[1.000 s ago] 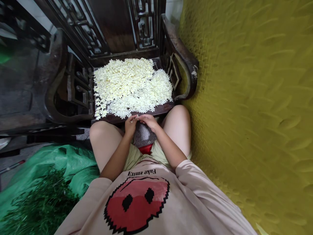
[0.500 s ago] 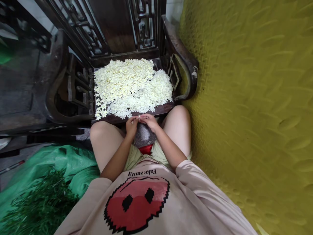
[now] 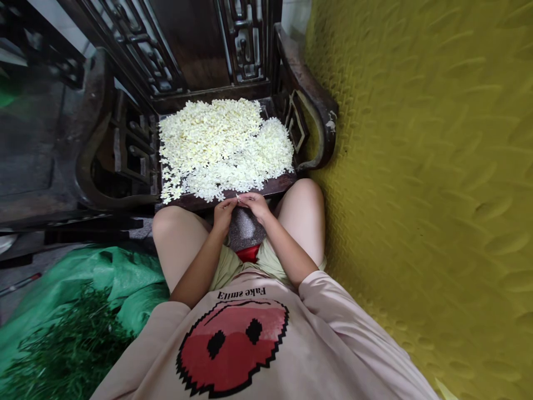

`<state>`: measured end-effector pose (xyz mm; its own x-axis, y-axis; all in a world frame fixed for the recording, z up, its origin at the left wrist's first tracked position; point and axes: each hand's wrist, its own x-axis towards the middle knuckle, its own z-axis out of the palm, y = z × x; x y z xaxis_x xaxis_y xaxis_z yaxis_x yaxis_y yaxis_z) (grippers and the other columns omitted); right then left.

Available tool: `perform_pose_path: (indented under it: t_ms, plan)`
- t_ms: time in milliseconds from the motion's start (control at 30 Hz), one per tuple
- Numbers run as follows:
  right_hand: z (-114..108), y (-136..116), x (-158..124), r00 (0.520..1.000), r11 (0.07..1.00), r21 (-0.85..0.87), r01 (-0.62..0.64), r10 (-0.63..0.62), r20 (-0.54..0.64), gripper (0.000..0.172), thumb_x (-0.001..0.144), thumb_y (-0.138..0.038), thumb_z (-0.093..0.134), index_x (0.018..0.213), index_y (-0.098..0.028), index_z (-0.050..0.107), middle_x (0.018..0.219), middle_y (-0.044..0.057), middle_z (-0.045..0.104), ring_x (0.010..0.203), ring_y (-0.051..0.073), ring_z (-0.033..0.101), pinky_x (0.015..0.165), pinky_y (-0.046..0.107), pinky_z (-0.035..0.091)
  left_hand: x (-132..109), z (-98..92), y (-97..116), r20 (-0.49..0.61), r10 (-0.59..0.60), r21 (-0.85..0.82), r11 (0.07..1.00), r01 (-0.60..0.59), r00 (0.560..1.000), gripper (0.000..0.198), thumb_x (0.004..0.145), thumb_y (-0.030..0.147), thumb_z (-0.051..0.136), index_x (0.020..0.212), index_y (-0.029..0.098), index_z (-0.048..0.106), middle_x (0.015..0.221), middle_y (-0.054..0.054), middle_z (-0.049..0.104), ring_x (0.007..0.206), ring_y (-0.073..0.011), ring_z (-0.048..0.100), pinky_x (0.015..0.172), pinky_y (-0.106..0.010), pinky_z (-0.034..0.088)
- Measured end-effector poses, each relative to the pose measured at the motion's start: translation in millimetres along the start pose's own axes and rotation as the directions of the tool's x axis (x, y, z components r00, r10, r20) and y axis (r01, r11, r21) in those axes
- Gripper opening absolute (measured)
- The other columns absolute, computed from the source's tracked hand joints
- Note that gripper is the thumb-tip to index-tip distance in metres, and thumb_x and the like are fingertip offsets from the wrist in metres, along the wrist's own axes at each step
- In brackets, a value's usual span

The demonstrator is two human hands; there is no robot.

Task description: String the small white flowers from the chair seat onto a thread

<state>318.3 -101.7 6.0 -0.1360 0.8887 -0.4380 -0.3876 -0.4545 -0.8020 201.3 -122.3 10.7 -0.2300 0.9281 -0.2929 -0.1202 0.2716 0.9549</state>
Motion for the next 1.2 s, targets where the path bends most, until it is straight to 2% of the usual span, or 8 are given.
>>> perform_pose_path:
  t_ms: [300, 533, 900, 1200]
  plan:
    - [1.5, -5.1, -1.4, 0.999, 1.000, 0.000, 0.005, -0.005, -0.047, 0.035, 0.043, -0.037, 0.081, 0.068, -0.017, 0.068, 0.069, 0.001, 0.068, 0.069, 0.014, 0.062, 0.077, 0.030, 0.050, -1.4, 0.9, 5.3, 0.030, -0.016, -0.084, 0.996, 0.019, 0.999, 0.028, 0.057, 0.039, 0.074, 0.072, 0.015, 0.070, 0.074, -0.003, 0.068, 0.076, -0.0159, 0.059, 0.081, -0.031, 0.044]
    - [1.4, -5.8, -0.5, 0.999, 1.000, 0.029, 0.012, -0.011, -0.032, 0.033, 0.042, -0.034, 0.082, 0.067, -0.017, 0.069, 0.068, 0.000, 0.068, 0.066, 0.012, 0.061, 0.078, 0.030, 0.049, 0.9, 2.3, 3.5, 0.009, -0.072, -0.169, 0.983, 0.073, 0.997, 0.032, 0.049, 0.041, 0.078, 0.067, 0.016, 0.070, 0.071, -0.002, 0.067, 0.074, -0.0149, 0.058, 0.080, -0.030, 0.042]
    - [2.1, -7.7, -2.2, 1.000, 1.000, 0.025, 0.004, -0.004, -0.024, 0.033, 0.042, -0.035, 0.082, 0.066, -0.017, 0.069, 0.069, 0.001, 0.068, 0.065, 0.012, 0.061, 0.076, 0.029, 0.049, -0.3, 1.9, 8.7, 0.051, -0.049, -0.169, 0.984, 0.057, 0.998, 0.034, 0.049, 0.046, 0.077, 0.065, 0.016, 0.069, 0.063, 0.000, 0.064, 0.066, -0.0123, 0.054, 0.072, -0.028, 0.041]
    - [0.4, -5.8, 0.0, 0.999, 1.000, 0.012, 0.020, -0.020, -0.031, 0.031, 0.043, -0.033, 0.082, 0.066, -0.017, 0.069, 0.070, 0.001, 0.068, 0.067, 0.012, 0.061, 0.077, 0.030, 0.049, -0.1, 0.9, 9.1, 0.052, -0.054, -0.146, 0.987, 0.061, 0.997, 0.031, 0.052, 0.043, 0.076, 0.065, 0.016, 0.069, 0.060, 0.000, 0.062, 0.066, -0.0130, 0.053, 0.069, -0.027, 0.040]
